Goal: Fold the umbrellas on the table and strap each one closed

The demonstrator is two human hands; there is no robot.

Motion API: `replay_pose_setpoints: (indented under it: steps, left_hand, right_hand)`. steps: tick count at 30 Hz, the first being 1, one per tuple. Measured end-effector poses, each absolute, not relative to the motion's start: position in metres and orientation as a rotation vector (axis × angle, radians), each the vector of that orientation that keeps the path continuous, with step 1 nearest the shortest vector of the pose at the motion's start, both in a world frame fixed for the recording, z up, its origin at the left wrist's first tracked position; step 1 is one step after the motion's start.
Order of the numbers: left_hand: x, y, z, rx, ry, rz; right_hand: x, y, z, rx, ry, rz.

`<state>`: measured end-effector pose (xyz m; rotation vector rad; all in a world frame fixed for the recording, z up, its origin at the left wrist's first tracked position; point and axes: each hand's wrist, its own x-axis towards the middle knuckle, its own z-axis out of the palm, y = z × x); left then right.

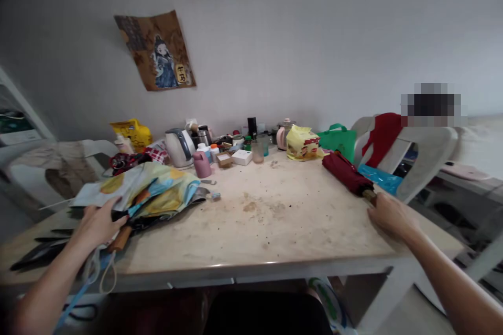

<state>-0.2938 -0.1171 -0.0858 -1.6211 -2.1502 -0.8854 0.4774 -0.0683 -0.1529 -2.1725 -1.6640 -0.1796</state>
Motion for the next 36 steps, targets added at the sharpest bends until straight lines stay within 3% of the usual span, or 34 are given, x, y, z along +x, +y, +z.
replay_pose_setpoints:
  steps: [4, 10, 14, 19, 23, 25, 30, 36]
  left_hand:
    - [-0.269, -0.136, -0.077, -1.49, -2.152, -0.597]
    - [-0.21, -0.143, -0.069, -1.66, -1.874, -0.692]
    - [-0.138, -0.125, -0.071, -2.172, -1.729, -1.169]
    - [-0.025, -0.108, -0.087, -3.053, -1.902, -1.91]
    - [0.033, -0.099, -0.098, -2.977, -1.983, -2.771]
    - [0.042, -0.098, -0.104, -2.805, -2.061, -2.923]
    - [0.016, -0.111, -0.11, -2.169, -1.849, -2.283]
    - [-0.025, -0.123, -0.076, -2.179, -1.211, -1.454]
  right_hand:
    - [0.49, -0.055, -0.158, -2.135, -1.477, 0.09]
    - [0.421, -0.098, -0.141, -1.761, -1.198, 0.655]
    - [0.358, -0.126, -0.133, -1.525, -1.148, 0.853]
    - [0.29, -0.147, -0.121, -1.306, -1.345, 1.044]
    - [0.25, -0.164, -0.122, -1.377, -1.701, 0.653]
    - [0.238, -0.169, -0.128, -1.331, -1.894, 0.289]
    - [0.23, -0.168, -0.14, -1.218, -2.034, -0.416]
    - [0.226, -0.167, -0.131, -1.098, -2.146, -0.552]
